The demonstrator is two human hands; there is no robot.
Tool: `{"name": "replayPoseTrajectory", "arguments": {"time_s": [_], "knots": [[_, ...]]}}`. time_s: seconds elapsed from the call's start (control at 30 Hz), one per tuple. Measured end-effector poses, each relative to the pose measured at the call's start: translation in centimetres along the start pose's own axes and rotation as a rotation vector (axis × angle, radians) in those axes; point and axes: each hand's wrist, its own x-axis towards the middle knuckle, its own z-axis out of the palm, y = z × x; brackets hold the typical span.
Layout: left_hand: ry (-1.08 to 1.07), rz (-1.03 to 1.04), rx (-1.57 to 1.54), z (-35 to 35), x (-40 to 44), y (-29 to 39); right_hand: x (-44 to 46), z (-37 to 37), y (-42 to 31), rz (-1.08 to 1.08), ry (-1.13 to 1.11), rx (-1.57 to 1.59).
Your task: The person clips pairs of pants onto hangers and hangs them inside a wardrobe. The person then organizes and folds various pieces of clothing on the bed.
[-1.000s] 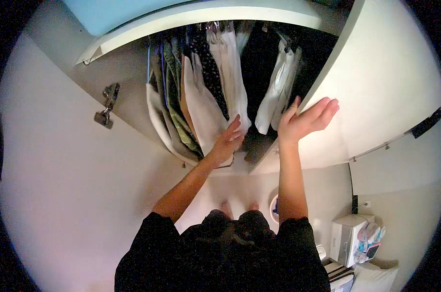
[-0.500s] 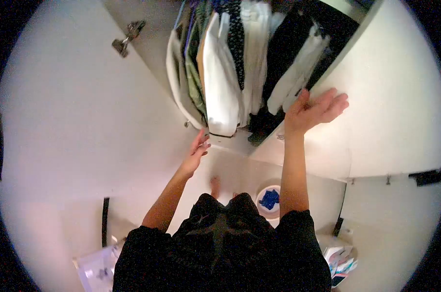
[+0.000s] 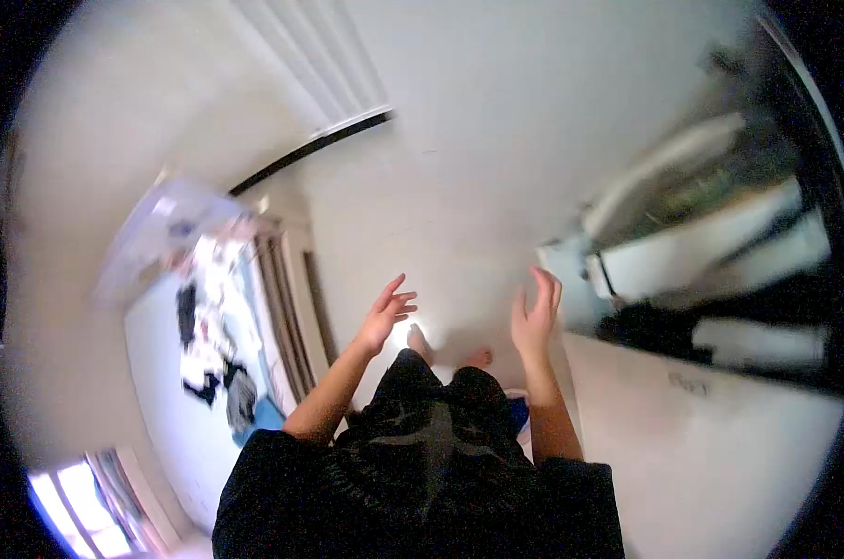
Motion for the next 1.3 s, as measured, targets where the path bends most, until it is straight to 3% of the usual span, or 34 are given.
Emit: {"name": "replayPoseTrajectory", "arguments": {"time_s": [0.17, 0.4, 0.67, 0.87, 1.3], "knots": [[0.331, -0.028, -0.26, -9.2, -7.9, -6.0, -3.9, 11.2, -2.1, 0.107, -0.615, 0.201], [0.724, -0.018, -0.546, -21.2, -19.7, -14.0, -10.4, 25.0, -10.5, -0.093, -1.167, 0.161], [0.988, -0.014, -0.84, -33.9, -29.6, -23.2, -20.7, 38.6, -22.2, -0.261, -1.526, 0.15], [1.16, 0.017, -1.007, -38.7, -34.5, -28.2, -26.7, 46.0, -29.7, -0.439, -1.775, 0.052], [1.421, -0.006, -1.281, -47.1, -38.7, -32.4, -34.0, 65.4, -37.8, -0.661, -2.009, 0.045]]}}
